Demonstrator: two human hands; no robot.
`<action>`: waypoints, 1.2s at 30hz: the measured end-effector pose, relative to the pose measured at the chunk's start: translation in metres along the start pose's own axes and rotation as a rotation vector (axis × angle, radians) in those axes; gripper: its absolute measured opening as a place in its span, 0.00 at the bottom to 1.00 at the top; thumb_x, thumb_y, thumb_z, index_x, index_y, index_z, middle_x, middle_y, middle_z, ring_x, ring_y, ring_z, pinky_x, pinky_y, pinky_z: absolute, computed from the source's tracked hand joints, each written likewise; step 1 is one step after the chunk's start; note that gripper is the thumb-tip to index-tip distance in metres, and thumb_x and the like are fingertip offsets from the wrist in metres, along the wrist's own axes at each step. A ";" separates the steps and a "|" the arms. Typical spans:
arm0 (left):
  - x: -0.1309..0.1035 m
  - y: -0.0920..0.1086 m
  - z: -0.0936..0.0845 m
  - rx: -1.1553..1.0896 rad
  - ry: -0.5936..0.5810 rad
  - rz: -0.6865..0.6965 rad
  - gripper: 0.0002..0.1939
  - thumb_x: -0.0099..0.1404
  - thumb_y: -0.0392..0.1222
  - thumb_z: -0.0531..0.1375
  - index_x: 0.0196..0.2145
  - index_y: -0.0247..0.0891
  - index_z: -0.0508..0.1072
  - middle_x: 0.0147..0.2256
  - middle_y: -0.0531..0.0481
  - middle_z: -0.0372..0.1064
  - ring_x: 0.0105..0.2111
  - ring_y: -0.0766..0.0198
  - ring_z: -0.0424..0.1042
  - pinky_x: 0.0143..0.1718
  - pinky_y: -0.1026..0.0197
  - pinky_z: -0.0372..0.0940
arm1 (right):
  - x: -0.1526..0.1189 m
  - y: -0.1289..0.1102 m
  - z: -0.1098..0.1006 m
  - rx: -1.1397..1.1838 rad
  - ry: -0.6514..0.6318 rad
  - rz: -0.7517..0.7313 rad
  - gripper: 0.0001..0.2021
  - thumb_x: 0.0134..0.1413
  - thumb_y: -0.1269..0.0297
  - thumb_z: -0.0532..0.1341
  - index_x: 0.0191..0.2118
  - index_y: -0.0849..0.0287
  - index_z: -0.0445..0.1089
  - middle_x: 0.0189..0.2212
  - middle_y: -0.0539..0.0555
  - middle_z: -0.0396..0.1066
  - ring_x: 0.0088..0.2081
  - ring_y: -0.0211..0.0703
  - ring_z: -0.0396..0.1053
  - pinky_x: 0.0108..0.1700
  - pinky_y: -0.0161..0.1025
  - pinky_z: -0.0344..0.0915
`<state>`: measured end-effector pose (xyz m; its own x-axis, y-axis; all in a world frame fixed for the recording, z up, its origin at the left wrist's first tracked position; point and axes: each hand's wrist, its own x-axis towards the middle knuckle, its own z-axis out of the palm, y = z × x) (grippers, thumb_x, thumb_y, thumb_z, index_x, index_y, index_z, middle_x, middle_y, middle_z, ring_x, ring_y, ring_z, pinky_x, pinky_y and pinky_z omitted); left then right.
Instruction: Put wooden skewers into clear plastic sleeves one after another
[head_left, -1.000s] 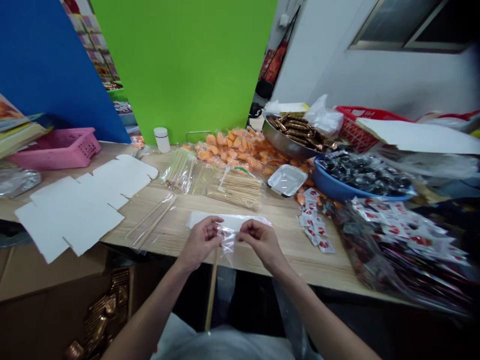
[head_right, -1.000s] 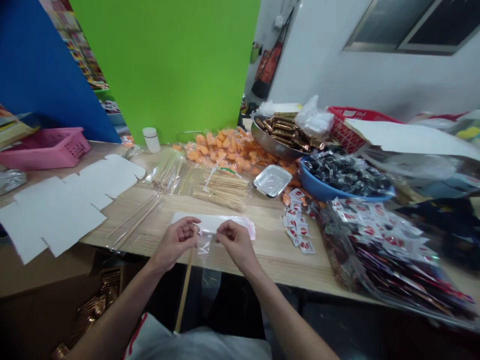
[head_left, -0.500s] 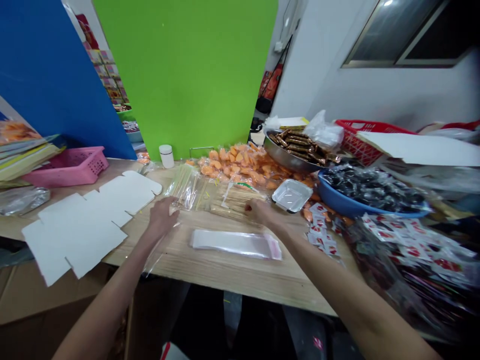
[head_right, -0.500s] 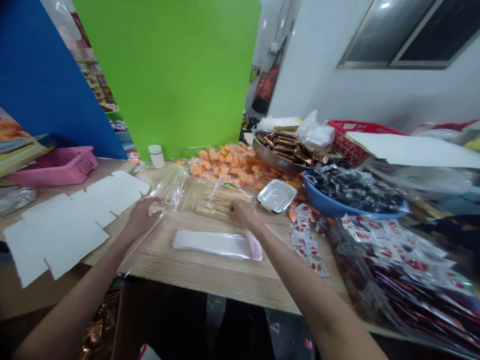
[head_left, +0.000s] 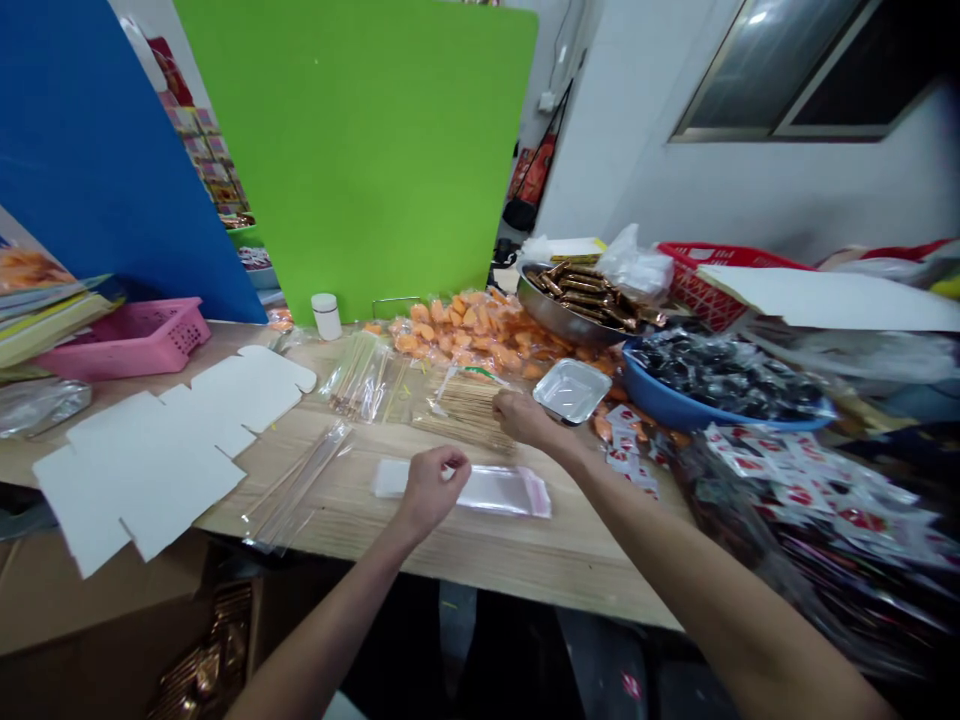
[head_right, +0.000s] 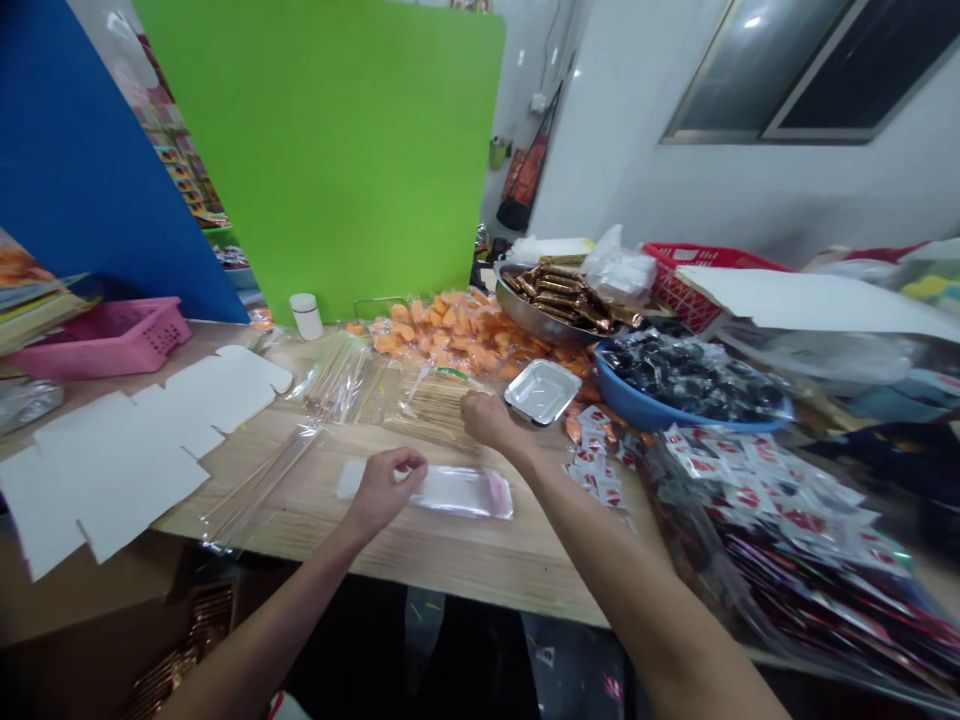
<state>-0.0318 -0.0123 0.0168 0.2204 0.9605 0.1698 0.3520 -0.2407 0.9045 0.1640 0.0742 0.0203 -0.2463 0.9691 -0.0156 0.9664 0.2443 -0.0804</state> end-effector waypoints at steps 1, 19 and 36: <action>0.001 0.001 0.006 -0.060 -0.036 -0.027 0.06 0.54 0.36 0.57 0.24 0.36 0.74 0.24 0.50 0.70 0.26 0.64 0.67 0.30 0.64 0.60 | -0.002 0.003 -0.001 0.003 -0.002 0.000 0.13 0.50 0.75 0.51 0.35 0.67 0.72 0.35 0.62 0.73 0.34 0.41 0.67 0.33 0.33 0.54; -0.011 -0.008 0.029 -0.366 -0.129 -0.228 0.08 0.54 0.40 0.59 0.24 0.33 0.73 0.23 0.50 0.69 0.25 0.66 0.67 0.29 0.65 0.59 | 0.003 0.002 0.009 0.099 -0.055 -0.030 0.12 0.47 0.81 0.52 0.35 0.68 0.70 0.35 0.65 0.73 0.36 0.44 0.69 0.36 0.34 0.59; -0.016 0.021 0.067 -0.897 0.036 -0.357 0.22 0.53 0.56 0.61 0.31 0.31 0.69 0.25 0.47 0.71 0.21 0.69 0.68 0.22 0.67 0.61 | -0.144 -0.007 0.003 1.214 -0.261 0.042 0.17 0.51 0.54 0.58 0.20 0.61 0.66 0.14 0.46 0.60 0.17 0.32 0.56 0.21 0.31 0.50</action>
<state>0.0332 -0.0420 0.0063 0.2020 0.9636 -0.1750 -0.4362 0.2485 0.8649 0.1928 -0.0674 0.0201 -0.3586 0.9055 -0.2269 0.3148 -0.1115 -0.9426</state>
